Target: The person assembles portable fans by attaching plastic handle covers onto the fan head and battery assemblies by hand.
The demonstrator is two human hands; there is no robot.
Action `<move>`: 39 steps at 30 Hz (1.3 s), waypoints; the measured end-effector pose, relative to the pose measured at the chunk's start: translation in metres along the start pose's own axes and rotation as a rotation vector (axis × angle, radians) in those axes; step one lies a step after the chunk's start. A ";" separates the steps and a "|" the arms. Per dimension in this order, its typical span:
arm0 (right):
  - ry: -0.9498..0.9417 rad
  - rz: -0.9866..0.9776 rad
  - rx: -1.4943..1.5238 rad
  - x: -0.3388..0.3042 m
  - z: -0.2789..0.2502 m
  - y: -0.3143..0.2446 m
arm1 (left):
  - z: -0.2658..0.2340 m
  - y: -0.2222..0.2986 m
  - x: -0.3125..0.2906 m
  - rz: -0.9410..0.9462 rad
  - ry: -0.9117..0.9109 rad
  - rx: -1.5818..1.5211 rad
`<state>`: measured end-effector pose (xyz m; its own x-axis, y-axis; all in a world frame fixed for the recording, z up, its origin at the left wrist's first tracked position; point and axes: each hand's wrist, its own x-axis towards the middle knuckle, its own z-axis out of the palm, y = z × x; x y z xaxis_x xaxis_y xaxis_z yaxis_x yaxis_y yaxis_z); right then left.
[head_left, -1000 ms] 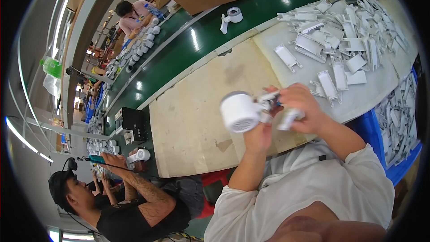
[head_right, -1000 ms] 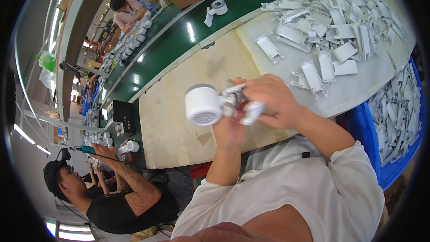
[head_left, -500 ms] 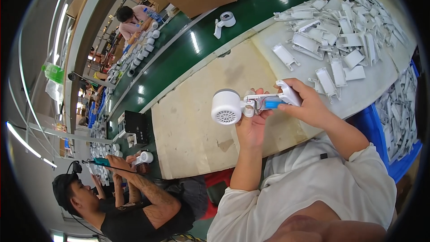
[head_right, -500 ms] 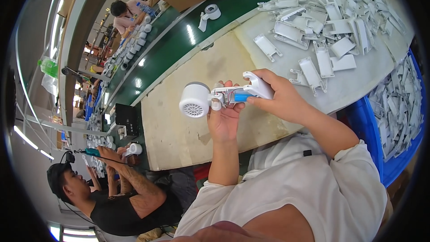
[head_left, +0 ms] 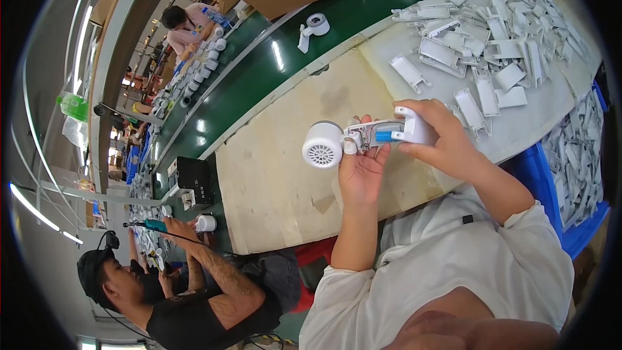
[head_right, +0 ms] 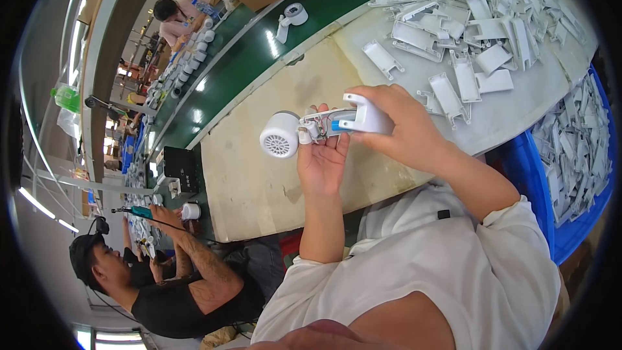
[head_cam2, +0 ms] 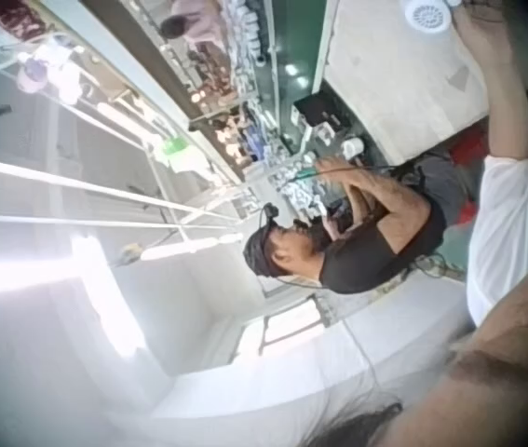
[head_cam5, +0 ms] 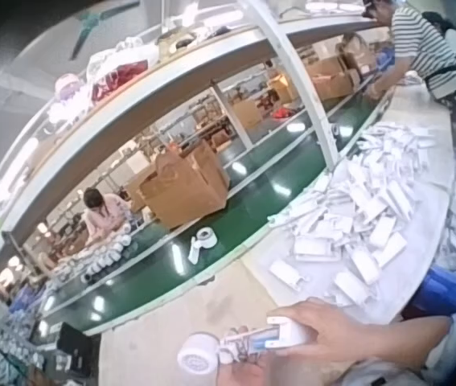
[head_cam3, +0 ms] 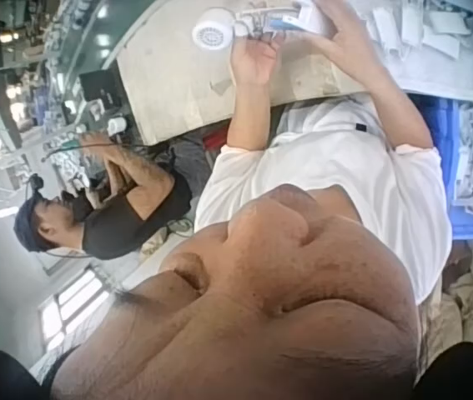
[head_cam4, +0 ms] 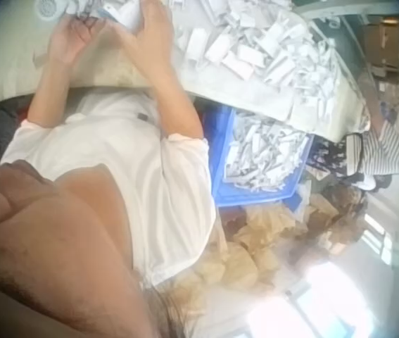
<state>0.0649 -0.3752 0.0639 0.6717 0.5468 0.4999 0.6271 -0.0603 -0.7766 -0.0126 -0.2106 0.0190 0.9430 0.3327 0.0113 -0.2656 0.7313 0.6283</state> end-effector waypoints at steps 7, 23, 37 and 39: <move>-0.008 -0.257 -0.417 0.001 0.012 -0.005 | 0.001 -0.008 0.000 0.056 -0.018 0.022; 0.046 -0.104 -0.211 0.009 0.015 0.008 | 0.007 -0.008 0.006 0.048 0.183 -0.206; 0.015 -0.355 -0.432 0.005 0.033 0.000 | 0.013 -0.021 -0.007 0.286 0.041 0.152; 0.053 -0.360 -0.411 0.005 0.034 -0.002 | 0.013 -0.024 -0.009 0.301 0.025 0.173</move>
<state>0.0538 -0.3441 0.0552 0.3982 0.5506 0.7336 0.9164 -0.2038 -0.3444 -0.0124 -0.2386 0.0137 0.8218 0.5342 0.1981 -0.4908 0.4871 0.7224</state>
